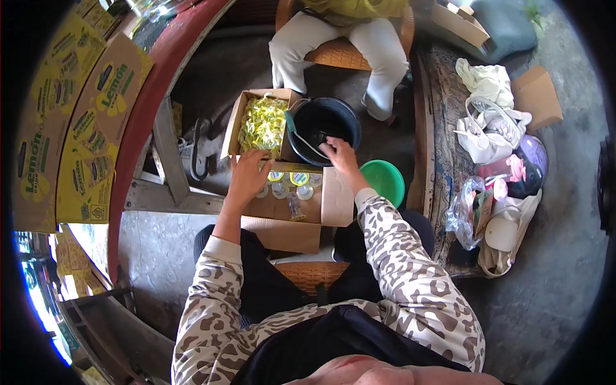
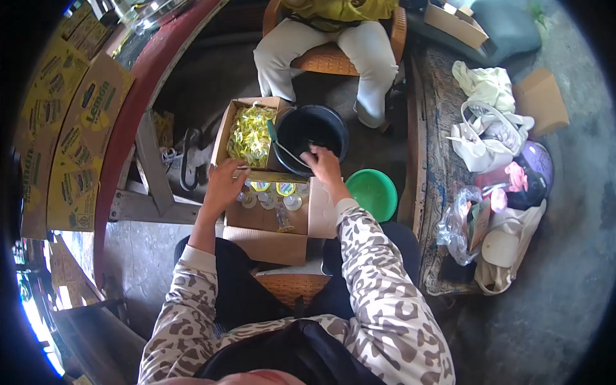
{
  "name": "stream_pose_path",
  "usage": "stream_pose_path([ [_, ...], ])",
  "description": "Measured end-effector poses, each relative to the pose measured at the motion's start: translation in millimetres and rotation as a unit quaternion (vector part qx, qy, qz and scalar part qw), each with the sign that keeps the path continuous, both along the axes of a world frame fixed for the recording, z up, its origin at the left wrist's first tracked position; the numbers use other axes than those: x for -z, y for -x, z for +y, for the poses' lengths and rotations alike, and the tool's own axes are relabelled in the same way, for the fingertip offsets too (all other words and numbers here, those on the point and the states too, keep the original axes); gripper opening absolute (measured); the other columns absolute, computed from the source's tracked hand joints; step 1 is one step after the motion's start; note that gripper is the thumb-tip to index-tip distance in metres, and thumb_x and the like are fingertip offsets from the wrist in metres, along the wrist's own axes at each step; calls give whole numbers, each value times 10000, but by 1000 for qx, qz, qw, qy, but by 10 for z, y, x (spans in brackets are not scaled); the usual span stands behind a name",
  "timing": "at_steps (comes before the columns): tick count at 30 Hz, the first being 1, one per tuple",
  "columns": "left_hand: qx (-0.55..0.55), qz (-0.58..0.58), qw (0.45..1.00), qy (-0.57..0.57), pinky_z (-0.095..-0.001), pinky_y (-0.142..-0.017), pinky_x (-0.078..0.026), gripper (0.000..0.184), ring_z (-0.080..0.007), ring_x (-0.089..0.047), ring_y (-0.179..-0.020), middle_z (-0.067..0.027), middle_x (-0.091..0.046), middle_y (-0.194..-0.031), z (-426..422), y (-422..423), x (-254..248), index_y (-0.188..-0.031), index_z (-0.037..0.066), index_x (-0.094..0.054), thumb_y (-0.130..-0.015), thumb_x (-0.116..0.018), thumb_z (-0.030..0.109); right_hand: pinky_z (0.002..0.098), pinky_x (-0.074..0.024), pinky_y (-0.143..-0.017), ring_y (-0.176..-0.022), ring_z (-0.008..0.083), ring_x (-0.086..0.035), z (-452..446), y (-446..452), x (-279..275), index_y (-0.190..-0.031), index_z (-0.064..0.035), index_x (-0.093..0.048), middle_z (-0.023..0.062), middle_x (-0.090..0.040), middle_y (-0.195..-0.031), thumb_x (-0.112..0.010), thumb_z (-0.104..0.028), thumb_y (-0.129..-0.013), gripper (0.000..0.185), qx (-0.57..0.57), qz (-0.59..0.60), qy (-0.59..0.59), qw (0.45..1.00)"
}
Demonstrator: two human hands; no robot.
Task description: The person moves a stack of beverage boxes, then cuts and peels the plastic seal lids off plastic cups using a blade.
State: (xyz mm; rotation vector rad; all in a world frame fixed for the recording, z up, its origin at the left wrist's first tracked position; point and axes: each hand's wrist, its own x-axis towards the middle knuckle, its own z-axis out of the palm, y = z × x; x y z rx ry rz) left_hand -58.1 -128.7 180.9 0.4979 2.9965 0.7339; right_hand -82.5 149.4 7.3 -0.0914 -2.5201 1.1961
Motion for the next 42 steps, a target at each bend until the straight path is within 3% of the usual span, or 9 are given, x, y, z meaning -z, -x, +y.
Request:
stream_pose_path([
  [2,-14,-9,1000,-10,-611,-1074,-259,309,-319,-583,-1121,-106,-643,-1140,-22,77,-6,-1133,75,-650,-909,-588,279,440,-506,-761,-883,341,-647,-151,-64,-59,-1023,-74,-684,116,-704,-910,-745,-370,-791,381,-153,-19,-30,988],
  [8,-46,11,999,14,-628,-1088,-230,309,-327,-575,-1140,-118,-636,-1159,-138,189,88,-1142,80,-649,-914,-578,276,458,-476,-710,-786,320,-595,-319,-85,-18,-854,-76,-636,87,-659,-813,-634,-235,-887,162,-85,-58,-85,991],
  [16,-90,12,996,13,-623,-1091,-229,301,-321,-571,-1139,-105,-638,-1155,-282,226,88,-1126,76,-646,-905,-582,269,464,-458,-824,-942,339,-581,171,75,394,-948,-65,-648,139,-630,-946,-637,-213,-895,158,241,-30,-68,968],
  [18,-92,28,995,22,-627,-1087,-231,303,-319,-572,-1137,-104,-638,-1154,-274,242,125,-1125,74,-647,-905,-581,270,471,-450,-917,-1063,342,-568,472,92,386,-1079,-39,-615,174,-617,-1055,-740,-280,-830,369,317,-175,129,923],
  [23,-83,12,996,6,-628,-1089,-235,326,-316,-567,-1142,-123,-633,-1147,-177,217,96,-1133,66,-643,-906,-578,290,432,-399,-1079,-1280,358,-462,759,102,745,-1362,55,-374,241,-398,-1434,-897,-400,-630,1008,402,-280,219,844],
  [32,-78,4,995,57,-618,-1102,-229,334,-285,-541,-1189,-102,-624,-1185,-67,190,250,-1154,89,-640,-910,-576,307,508,-387,-1069,-1286,392,-425,926,260,891,-1361,51,-352,241,-421,-1377,-882,-528,-580,1107,371,-347,118,853],
  [38,-70,17,996,46,-657,-1082,-215,338,-279,-537,-1187,-95,-620,-1178,-137,16,160,-1152,98,-645,-910,-579,325,512,-414,-1022,-1229,402,-463,280,-95,214,-1364,-16,-384,221,-468,-1316,-849,-367,-690,891,357,-291,-7,888],
  [40,-67,33,995,59,-651,-1079,-223,334,-273,-541,-1175,-93,-618,-1171,-145,-35,77,-1147,99,-647,-914,-574,327,490,-410,-1002,-1196,386,-479,205,-63,192,-1336,-44,-436,215,-493,-1287,-788,-224,-748,708,313,-54,-190,929],
  [42,-63,64,996,22,-630,-1072,-242,294,-280,-580,-1098,-97,-644,-1086,-157,-89,17,-1091,95,-674,-905,-595,309,474,-395,-990,-1167,369,-486,94,24,-164,-1269,-54,-504,195,-525,-1239,-742,-130,-755,571,253,-50,-187,948],
])
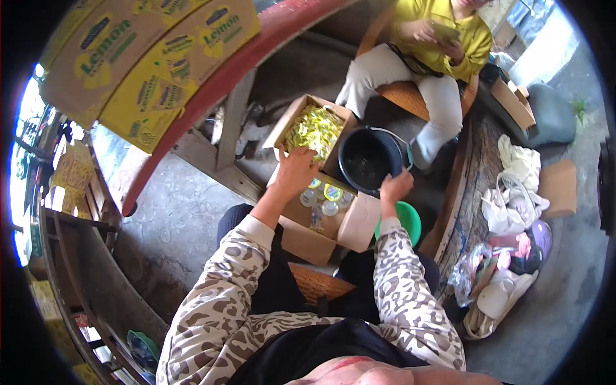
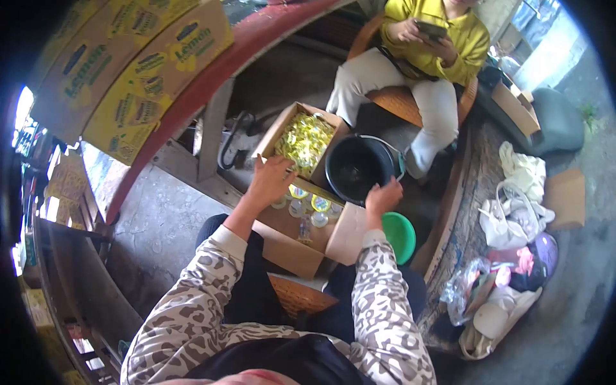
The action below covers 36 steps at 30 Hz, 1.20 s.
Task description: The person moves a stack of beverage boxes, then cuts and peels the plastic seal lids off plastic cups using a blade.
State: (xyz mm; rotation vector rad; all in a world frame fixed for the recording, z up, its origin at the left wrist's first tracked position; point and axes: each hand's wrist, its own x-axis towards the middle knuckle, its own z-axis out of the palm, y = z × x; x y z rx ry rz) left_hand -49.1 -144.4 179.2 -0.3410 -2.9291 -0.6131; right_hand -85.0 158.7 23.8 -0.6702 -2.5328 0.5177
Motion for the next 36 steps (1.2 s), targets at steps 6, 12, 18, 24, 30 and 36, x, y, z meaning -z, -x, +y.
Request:
stream_pose_path([
  [6,21,-43,998,-30,-605,-1112,-203,304,-281,-558,-1140,-102,-626,-1120,9,-143,-241,-1138,99,-649,-900,-604,283,447,-430,-956,-1104,353,-524,-35,405,219,-1060,-46,-622,160,-555,-1143,-681,-40,-762,303,-186,9,10,982],
  [12,52,-82,995,-33,-609,-1125,-188,345,-294,-520,-1198,-116,-603,-1160,35,-136,-227,-1193,110,-615,-927,-586,328,440,-482,-948,-1119,359,-540,22,782,842,-1065,-18,-662,169,-558,-1184,-590,-56,-828,251,-222,-239,8,945],
  [18,82,-165,983,10,-608,-1128,-189,363,-285,-518,-1211,-108,-588,-1195,138,-46,-122,-1200,104,-607,-915,-604,329,467,-475,-978,-1166,409,-523,12,1259,1629,-1113,47,-637,216,-540,-1268,-501,-38,-852,307,-262,-330,5,907],
  [24,86,-180,980,20,-612,-1113,-213,375,-306,-529,-1171,-119,-581,-1182,141,68,15,-1206,85,-588,-907,-615,311,489,-407,-1058,-1334,447,-374,-34,1486,2421,-1346,-28,-506,247,-472,-1372,-396,-76,-921,442,-201,-211,217,932],
  [30,85,-196,977,22,-608,-1113,-216,370,-312,-535,-1158,-134,-590,-1147,170,145,39,-1200,76,-588,-907,-610,300,478,-456,-1012,-1220,385,-532,-100,1494,1884,-1270,-65,-569,217,-522,-1347,-395,-119,-954,364,-146,-410,172,884],
  [36,83,-189,978,18,-606,-1110,-218,365,-305,-543,-1158,-131,-595,-1164,191,123,88,-1200,84,-597,-908,-607,302,470,-524,-874,-1057,366,-637,-6,1416,1544,-1022,-33,-686,218,-660,-1104,-490,-204,-916,281,-144,-351,78,922],
])
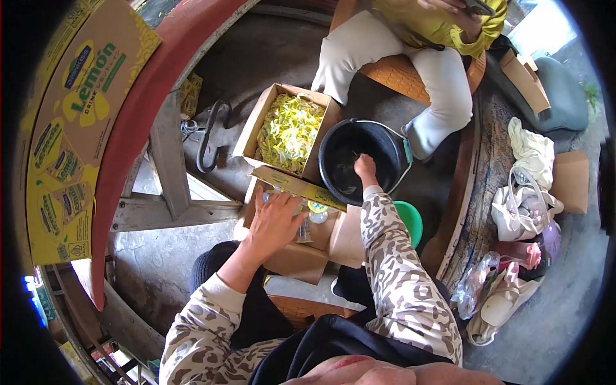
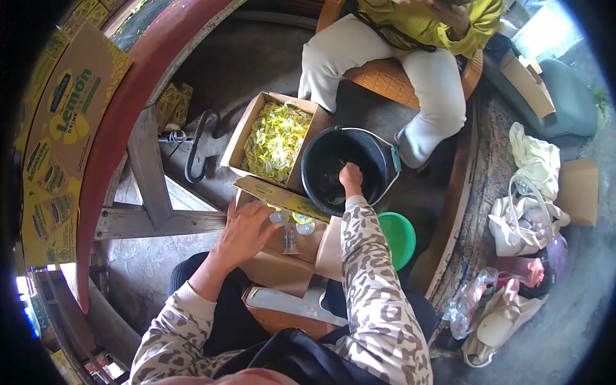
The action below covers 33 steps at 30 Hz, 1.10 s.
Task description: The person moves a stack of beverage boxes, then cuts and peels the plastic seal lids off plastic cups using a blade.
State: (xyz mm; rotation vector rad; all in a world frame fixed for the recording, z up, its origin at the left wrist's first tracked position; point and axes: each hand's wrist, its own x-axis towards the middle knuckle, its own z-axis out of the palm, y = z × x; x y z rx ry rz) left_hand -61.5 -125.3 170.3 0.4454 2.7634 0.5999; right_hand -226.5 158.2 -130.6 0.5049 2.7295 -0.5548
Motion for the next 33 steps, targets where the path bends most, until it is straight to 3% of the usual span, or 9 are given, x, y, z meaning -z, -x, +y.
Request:
stream_pose_path([
  [4,0,20,1000,0,-611,-1100,-224,359,-310,-551,-1157,-129,-609,-1154,62,9,-41,-1196,89,-608,-905,-607,299,414,-533,-626,-640,289,-667,422,13,399,-865,-17,-655,165,-680,-800,-544,-234,-919,250,23,114,114,987],
  [5,2,23,1000,4,-614,-1098,-226,357,-311,-555,-1155,-128,-615,-1149,73,10,-38,-1193,91,-612,-904,-607,301,328,-430,-445,-441,166,-511,468,-29,266,-807,-34,-636,78,-611,-660,-559,-220,-926,233,95,94,279,951],
  [9,-2,80,996,-39,-655,-1073,-242,291,-313,-585,-1089,-134,-626,-1042,123,10,30,-1048,68,-616,-897,-606,316,229,-238,-331,-391,74,-382,488,-210,-543,-851,-57,-657,5,-559,-625,-517,-173,-948,206,278,-13,535,798],
  [12,-2,102,993,-56,-653,-1070,-251,304,-317,-593,-1075,-133,-628,-1040,156,38,59,-1059,76,-617,-891,-611,330,221,-240,-348,-396,71,-379,557,-312,-930,-876,-63,-655,-2,-556,-628,-509,-183,-961,207,282,-59,570,770],
  [16,-19,99,993,-57,-651,-1068,-264,330,-317,-590,-1093,-131,-630,-1090,171,46,24,-1109,84,-628,-888,-615,328,275,-366,-394,-469,136,-522,615,-532,-1254,-854,-59,-672,35,-598,-650,-555,-194,-931,194,191,29,500,844],
  [19,-26,101,992,-69,-623,-1051,-283,347,-313,-591,-1091,-131,-634,-1112,172,96,31,-1132,75,-637,-897,-605,328,278,-357,-398,-438,111,-455,752,-583,-903,-822,-49,-630,20,-547,-608,-504,-160,-937,204,-106,305,283,903],
  [21,-27,140,988,-62,-547,-989,-352,361,-323,-597,-1056,-139,-640,-1111,170,38,13,-1134,51,-643,-900,-603,323,358,-455,-538,-561,232,-560,399,-860,-1733,-862,-11,-627,103,-577,-689,-514,-176,-946,217,-56,302,234,923],
  [25,-22,111,988,-101,-438,-995,-408,398,-358,-576,-1096,-175,-622,-1143,197,21,48,-1172,14,-613,-894,-615,299,418,-474,-780,-975,391,-562,30,-1209,-2307,-956,7,-623,207,-560,-991,-558,-133,-921,158,-184,353,130,908],
  [33,7,95,959,-268,-434,-1022,-412,747,-387,-484,-1223,-252,-507,-1286,535,89,320,-1354,-24,-402,-789,-744,325,429,-497,-815,-961,340,-595,-432,-1781,-3079,-958,-10,-636,159,-568,-1036,-566,-45,-843,139,-292,417,102,855],
])
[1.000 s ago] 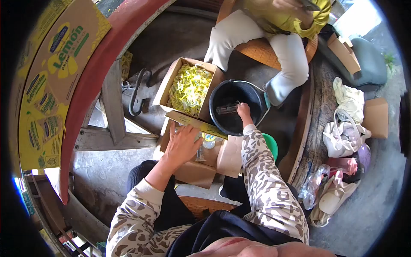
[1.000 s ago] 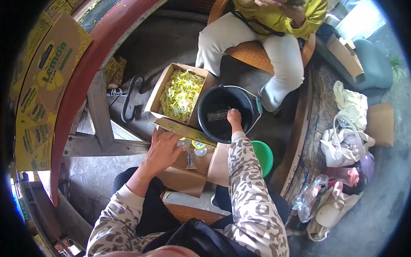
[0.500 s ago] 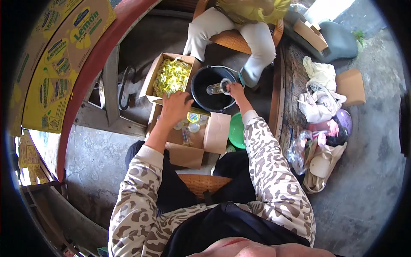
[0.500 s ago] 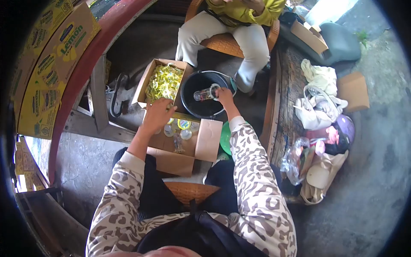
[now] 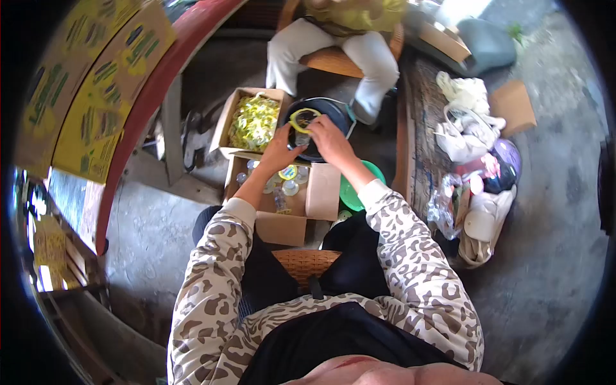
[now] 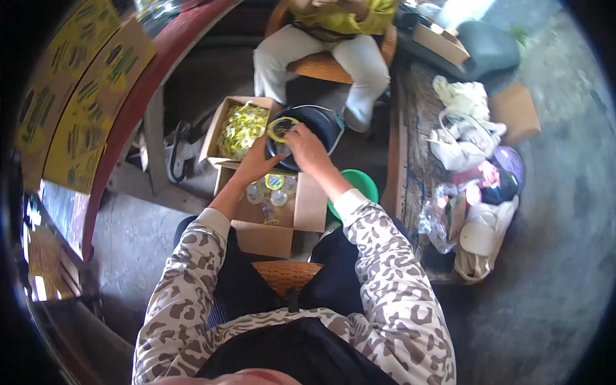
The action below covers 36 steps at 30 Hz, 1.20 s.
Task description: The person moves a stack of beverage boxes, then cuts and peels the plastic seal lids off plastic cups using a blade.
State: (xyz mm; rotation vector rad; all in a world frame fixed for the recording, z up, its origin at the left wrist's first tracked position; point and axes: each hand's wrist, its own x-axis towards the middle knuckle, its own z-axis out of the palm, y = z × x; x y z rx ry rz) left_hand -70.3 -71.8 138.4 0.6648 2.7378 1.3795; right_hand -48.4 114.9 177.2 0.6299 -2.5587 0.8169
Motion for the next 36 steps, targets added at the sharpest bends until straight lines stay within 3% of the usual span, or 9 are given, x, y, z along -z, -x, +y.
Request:
stream_pose_path([
  [5,39,6,995,-88,-392,-952,-467,656,-332,-593,-1137,-201,-611,-1218,187,163,143,-1271,-12,-517,-721,-805,202,405,-488,-868,-989,342,-584,10,-290,-183,-1000,-1,-633,155,-552,-1028,-613,2,-827,174,-23,-22,54,998],
  [8,80,-49,988,-123,-363,-844,-515,513,-263,-673,-983,-157,-690,-1068,252,92,-62,-1192,33,-593,-750,-788,206,388,-504,-857,-997,292,-602,171,-416,-321,-1071,-22,-626,130,-551,-1056,-658,-12,-827,247,-30,-53,61,996],
  [11,89,-64,986,-123,-340,-821,-519,426,-229,-679,-944,-134,-704,-1015,281,16,-169,-1094,19,-633,-748,-796,206,337,-530,-845,-980,175,-622,485,-493,-458,-1273,-71,-554,84,-530,-1136,-763,-37,-784,534,-13,-179,250,951],
  [15,82,-101,983,-126,-330,-817,-518,440,-206,-683,-907,-130,-711,-980,266,4,-160,-1076,-17,-625,-738,-812,193,371,-531,-823,-964,279,-657,1575,-516,-274,-1137,-54,-662,175,-626,-1099,-759,-170,-794,375,249,-95,121,956],
  [18,53,-101,988,-102,-328,-821,-516,474,-213,-680,-921,-140,-707,-990,260,38,-159,-1100,-17,-621,-734,-824,206,409,-519,-852,-935,353,-660,2434,-785,-26,-998,-41,-721,204,-687,-1003,-713,-224,-794,274,418,-104,40,902],
  [24,59,-111,987,-99,-336,-837,-513,509,-219,-673,-951,-147,-699,-1019,365,89,-134,-1138,-15,-604,-734,-826,201,461,-532,-833,-943,391,-667,3413,-1284,595,-912,-20,-715,223,-685,-989,-596,-122,-815,184,548,-142,-91,820],
  [29,55,-90,982,-156,-321,-851,-514,581,-200,-662,-978,-129,-688,-1053,382,88,-107,-1214,-6,-549,-736,-825,175,525,-543,-784,-938,423,-671,3516,-1412,744,-929,-29,-718,229,-687,-999,-569,-179,-839,229,588,-210,-163,764],
  [32,72,-102,981,-151,-284,-782,-519,632,-144,-622,-943,-96,-654,-1067,344,141,-31,-1292,40,-447,-769,-797,106,488,-541,-797,-941,407,-662,3428,-1449,726,-874,-30,-683,233,-674,-984,-662,-249,-807,230,602,-270,-169,732],
  [36,80,-84,983,-142,-318,-870,-509,621,-183,-648,-980,-114,-657,-1044,326,90,-227,-1225,30,-498,-722,-837,162,467,-546,-800,-960,411,-663,3579,-1491,925,-951,-18,-710,227,-685,-1003,-721,-325,-806,339,621,-232,-153,733],
])
